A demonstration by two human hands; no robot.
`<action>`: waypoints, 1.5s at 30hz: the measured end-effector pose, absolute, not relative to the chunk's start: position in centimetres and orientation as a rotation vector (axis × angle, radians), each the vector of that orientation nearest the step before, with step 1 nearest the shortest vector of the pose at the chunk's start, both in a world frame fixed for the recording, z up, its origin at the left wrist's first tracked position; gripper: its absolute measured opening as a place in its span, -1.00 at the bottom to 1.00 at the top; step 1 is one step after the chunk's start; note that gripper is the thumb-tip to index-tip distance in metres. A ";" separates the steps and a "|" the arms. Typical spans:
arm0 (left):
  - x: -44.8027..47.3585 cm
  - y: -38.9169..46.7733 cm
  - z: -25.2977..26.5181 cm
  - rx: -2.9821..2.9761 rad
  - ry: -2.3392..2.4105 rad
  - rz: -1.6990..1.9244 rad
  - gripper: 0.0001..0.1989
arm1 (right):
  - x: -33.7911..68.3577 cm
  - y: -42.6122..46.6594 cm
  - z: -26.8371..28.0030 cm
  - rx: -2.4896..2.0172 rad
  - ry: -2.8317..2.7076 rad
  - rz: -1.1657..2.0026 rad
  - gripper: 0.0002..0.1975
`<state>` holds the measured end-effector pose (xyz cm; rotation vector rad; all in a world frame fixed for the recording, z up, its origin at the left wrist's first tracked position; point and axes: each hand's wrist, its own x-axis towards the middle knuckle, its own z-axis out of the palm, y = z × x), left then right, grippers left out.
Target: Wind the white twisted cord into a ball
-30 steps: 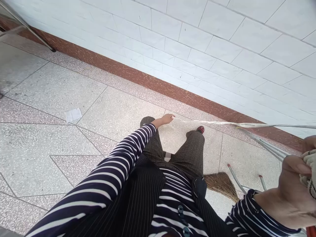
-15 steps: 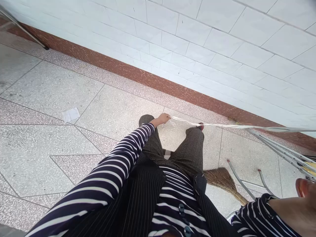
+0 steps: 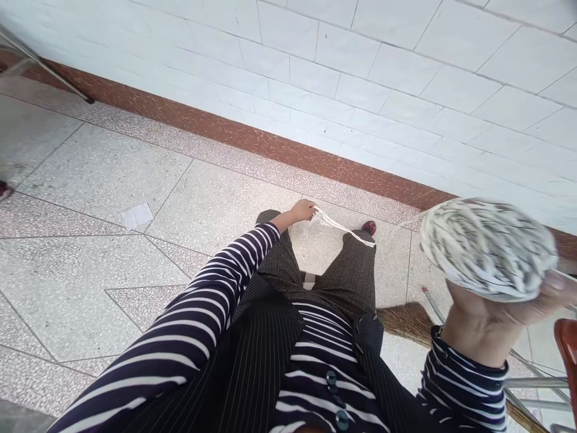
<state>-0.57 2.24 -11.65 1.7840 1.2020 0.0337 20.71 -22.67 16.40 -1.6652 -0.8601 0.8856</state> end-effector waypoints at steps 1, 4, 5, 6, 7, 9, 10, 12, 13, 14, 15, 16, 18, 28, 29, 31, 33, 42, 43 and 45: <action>-0.5 2.2 -11.4 1.755 1.193 0.042 -0.74 | 20.7 -22.4 15.7 -1.571 -0.876 0.898 -0.13; -0.4 1.9 -10.6 1.690 1.176 0.077 -0.79 | 20.9 -21.4 13.0 -1.461 -0.957 1.069 -0.20; -0.3 1.9 -10.2 1.668 1.170 0.091 -0.80 | 21.0 -21.0 11.8 -1.482 -1.013 1.175 -0.17; -0.1 1.8 -9.8 1.646 1.163 0.103 -0.81 | 21.1 -20.6 10.5 -1.496 -1.078 1.272 -0.14; 0.0 1.7 -9.4 1.630 1.156 0.112 -0.82 | 21.1 -20.2 9.3 -1.490 -1.147 1.368 -0.13; 0.4 1.6 -8.4 1.624 1.130 0.127 -0.82 | 20.9 -19.3 7.2 -1.526 -1.365 1.483 -0.14; 0.6 1.5 -7.9 1.640 1.110 0.130 -0.82 | 20.5 -18.8 6.4 -1.563 -1.504 1.487 -0.15; 0.9 1.3 -6.8 1.699 1.066 0.134 -0.81 | 19.3 -17.9 5.3 -1.668 -1.794 1.394 -0.11; 1.1 1.2 -6.3 1.732 1.043 0.134 -0.80 | 18.6 -17.4 4.9 -1.716 -1.917 1.326 -0.07; 1.3 1.1 -5.7 1.765 1.020 0.133 -0.79 | 18.0 -16.9 4.6 -1.757 -2.016 1.265 -0.03; 1.4 0.9 -5.2 1.795 0.998 0.127 -0.79 | 17.4 -16.4 4.4 -1.793 -2.091 1.217 0.00; 1.5 0.7 -4.7 1.818 0.976 0.118 -0.78 | 16.9 -15.9 4.1 -1.826 -2.146 1.176 0.02; 1.7 0.3 -3.8 1.839 0.938 0.103 -0.77 | 16.4 -15.1 3.4 -1.884 -2.215 1.100 0.00; 1.7 -0.6 -0.6 1.883 0.969 0.028 -0.72 | 16.1 -15.4 1.2 -1.962 -2.278 0.781 -0.09; 1.7 -0.7 -0.4 1.887 0.970 0.027 -0.73 | 16.0 -15.4 1.1 -1.963 -2.281 0.775 -0.09; 1.8 -0.7 -0.2 1.895 0.958 0.036 -0.73 | 15.9 -15.1 0.9 -1.981 -2.284 0.784 -0.10; 1.8 -0.8 -0.1 1.884 0.939 0.033 -0.74 | 15.9 -14.8 0.5 -2.001 -2.282 0.803 -0.15; 1.0 1.0 0.4 1.973 1.062 0.032 -0.73 | 15.8 -15.7 -2.0 -2.050 -2.253 0.974 -0.34; 0.8 1.4 0.6 2.004 1.080 0.046 -0.72 | 15.9 -15.9 -2.4 -2.060 -2.249 1.005 -0.35; 0.6 2.1 1.1 2.090 1.137 0.053 -0.69 | 15.9 -16.2 -3.2 -2.073 -2.233 1.081 -0.36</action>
